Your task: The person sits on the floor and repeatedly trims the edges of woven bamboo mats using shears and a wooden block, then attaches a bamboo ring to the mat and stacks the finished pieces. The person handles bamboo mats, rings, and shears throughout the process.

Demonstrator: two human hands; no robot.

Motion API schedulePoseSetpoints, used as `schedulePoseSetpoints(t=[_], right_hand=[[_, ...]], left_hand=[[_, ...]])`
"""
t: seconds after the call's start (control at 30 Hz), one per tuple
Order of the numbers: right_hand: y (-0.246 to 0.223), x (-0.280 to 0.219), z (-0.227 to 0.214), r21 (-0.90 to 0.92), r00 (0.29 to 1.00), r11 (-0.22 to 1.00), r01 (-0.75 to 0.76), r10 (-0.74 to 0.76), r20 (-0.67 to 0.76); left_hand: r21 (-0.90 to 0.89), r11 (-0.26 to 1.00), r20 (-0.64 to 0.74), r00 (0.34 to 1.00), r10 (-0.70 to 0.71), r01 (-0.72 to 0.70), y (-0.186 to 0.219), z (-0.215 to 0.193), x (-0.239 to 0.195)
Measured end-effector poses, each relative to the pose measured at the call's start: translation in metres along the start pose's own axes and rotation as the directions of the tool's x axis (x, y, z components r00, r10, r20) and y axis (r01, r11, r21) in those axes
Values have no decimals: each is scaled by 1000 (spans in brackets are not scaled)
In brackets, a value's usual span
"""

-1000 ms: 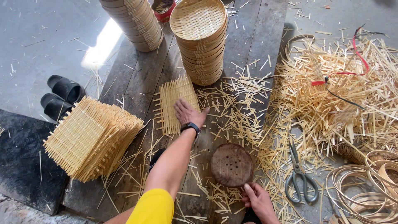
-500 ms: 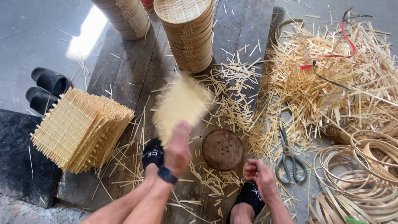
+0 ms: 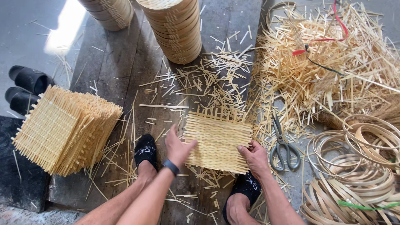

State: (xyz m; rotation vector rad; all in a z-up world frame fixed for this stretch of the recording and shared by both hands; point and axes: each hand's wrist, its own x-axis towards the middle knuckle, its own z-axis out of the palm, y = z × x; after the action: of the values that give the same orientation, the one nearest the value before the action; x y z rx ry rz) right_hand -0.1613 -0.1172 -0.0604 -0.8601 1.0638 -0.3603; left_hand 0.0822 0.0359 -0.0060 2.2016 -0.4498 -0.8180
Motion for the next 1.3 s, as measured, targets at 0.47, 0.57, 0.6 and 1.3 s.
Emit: schedulePoseSetpoints(t=[0.47,0.57,0.6,1.3], right_hand=[[-16,1,-42,-208,914,921,329,-366,-174],[-61,-12,-134,-510,781,835,206,-455,-427],[-76,-16,-166,-695,587,638,332,-716,-377],[-196,-75,-189,-890,758,207,407,-620,202]], left_hand=[[-141,930,323,903,-281,340,-35,-5,46],[-81,940,165,935,-314,330,-26,-24,40],[-95,947,120,948,-295,306,-23,-33,37],[80,386,-107,377,920,-919,153,0,-100]])
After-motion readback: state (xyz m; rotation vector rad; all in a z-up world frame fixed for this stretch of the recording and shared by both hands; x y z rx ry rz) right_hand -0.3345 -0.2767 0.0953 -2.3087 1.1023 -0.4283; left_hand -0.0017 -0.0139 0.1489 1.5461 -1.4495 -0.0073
